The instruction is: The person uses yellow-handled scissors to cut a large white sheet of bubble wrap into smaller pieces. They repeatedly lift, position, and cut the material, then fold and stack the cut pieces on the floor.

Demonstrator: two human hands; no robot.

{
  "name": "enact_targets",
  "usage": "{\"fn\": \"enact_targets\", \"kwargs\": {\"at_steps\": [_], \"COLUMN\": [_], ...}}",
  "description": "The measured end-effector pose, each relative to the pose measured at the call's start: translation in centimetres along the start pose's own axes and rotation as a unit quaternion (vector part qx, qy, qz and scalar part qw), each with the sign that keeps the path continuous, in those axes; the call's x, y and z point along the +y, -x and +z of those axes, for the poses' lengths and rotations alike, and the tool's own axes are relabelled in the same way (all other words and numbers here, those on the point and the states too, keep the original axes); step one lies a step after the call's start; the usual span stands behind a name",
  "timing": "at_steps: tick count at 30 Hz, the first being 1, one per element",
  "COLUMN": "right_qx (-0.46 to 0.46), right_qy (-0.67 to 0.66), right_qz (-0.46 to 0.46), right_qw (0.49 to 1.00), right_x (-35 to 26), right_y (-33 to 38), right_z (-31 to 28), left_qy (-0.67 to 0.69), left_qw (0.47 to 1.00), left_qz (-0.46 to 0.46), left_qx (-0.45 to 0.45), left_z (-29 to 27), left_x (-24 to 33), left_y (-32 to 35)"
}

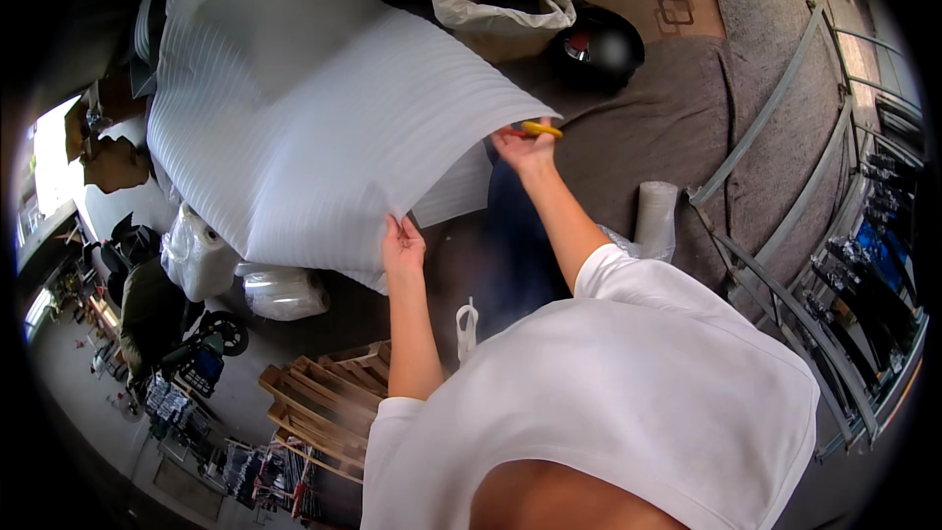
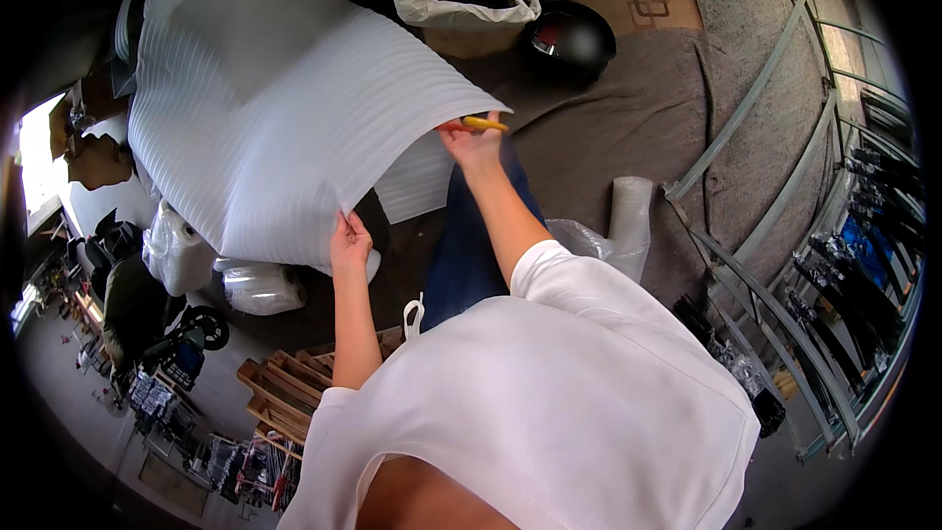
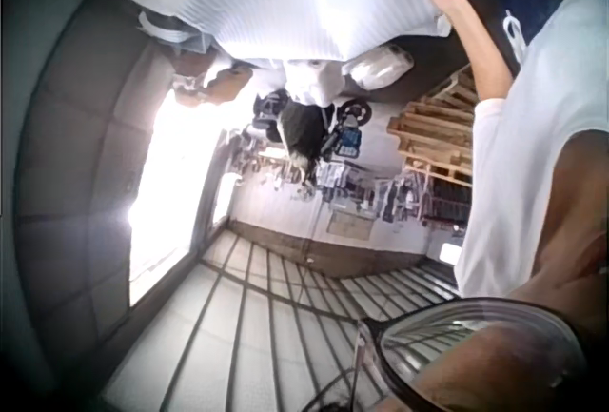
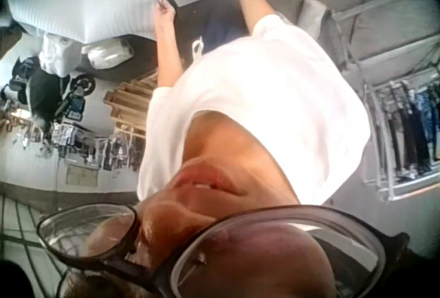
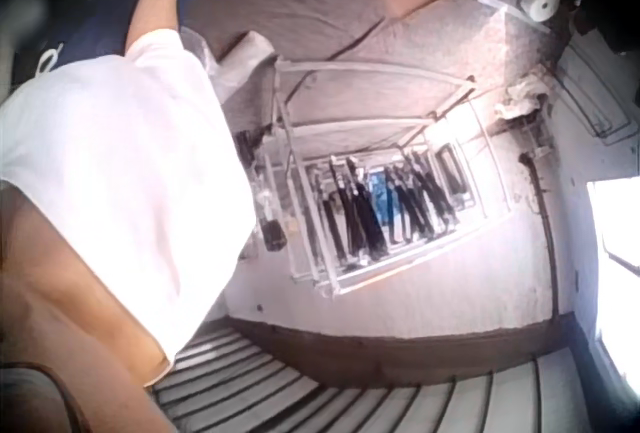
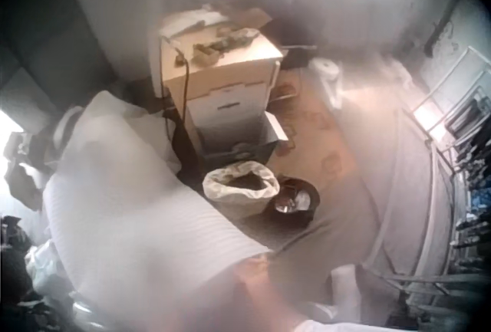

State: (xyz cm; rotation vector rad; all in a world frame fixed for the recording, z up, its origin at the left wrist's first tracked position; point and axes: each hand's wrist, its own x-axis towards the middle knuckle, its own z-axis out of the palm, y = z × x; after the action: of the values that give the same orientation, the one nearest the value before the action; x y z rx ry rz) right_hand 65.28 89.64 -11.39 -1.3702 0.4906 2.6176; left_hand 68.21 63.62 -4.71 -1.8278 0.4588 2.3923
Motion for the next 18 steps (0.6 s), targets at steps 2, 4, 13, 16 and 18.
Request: {"fn": "enact_targets", "kwargs": {"at_steps": [2,4,13,16,18], "right_qx": [0.034,0.014,0.105,0.092,0.073], "right_qy": [0.075,0.166,0.744,0.755,0.745], "right_qz": [-0.069,-0.087,-0.402,-0.476,-0.374], "right_qw": [0.994,0.982,0.524,0.441,0.547], "right_x": [-3.3,-5.3,-10.1,-11.2,-13.8], "right_y": [0.3,1.9,-4.2,-1.8,-1.9], "right_z": [3.0,6.2,8.5,10.6,10.5], "left_qy": [-0.031,-0.046,0.021,0.079,0.037], "left_qw": [0.998,0.995,0.999,0.993,0.996], "left_qz": [0.033,0.051,-0.004,0.018,0.017], "left_qx": [0.038,0.075,0.046,0.082,0.073], "left_z": [-1.0,-1.6,-3.7,-5.4,-6.8], "left_x": [-1.0,-2.4,-7.2,-7.2,-8.3], "left_y": [-0.1,-0.3,0.0,-0.2,-1.4]}}
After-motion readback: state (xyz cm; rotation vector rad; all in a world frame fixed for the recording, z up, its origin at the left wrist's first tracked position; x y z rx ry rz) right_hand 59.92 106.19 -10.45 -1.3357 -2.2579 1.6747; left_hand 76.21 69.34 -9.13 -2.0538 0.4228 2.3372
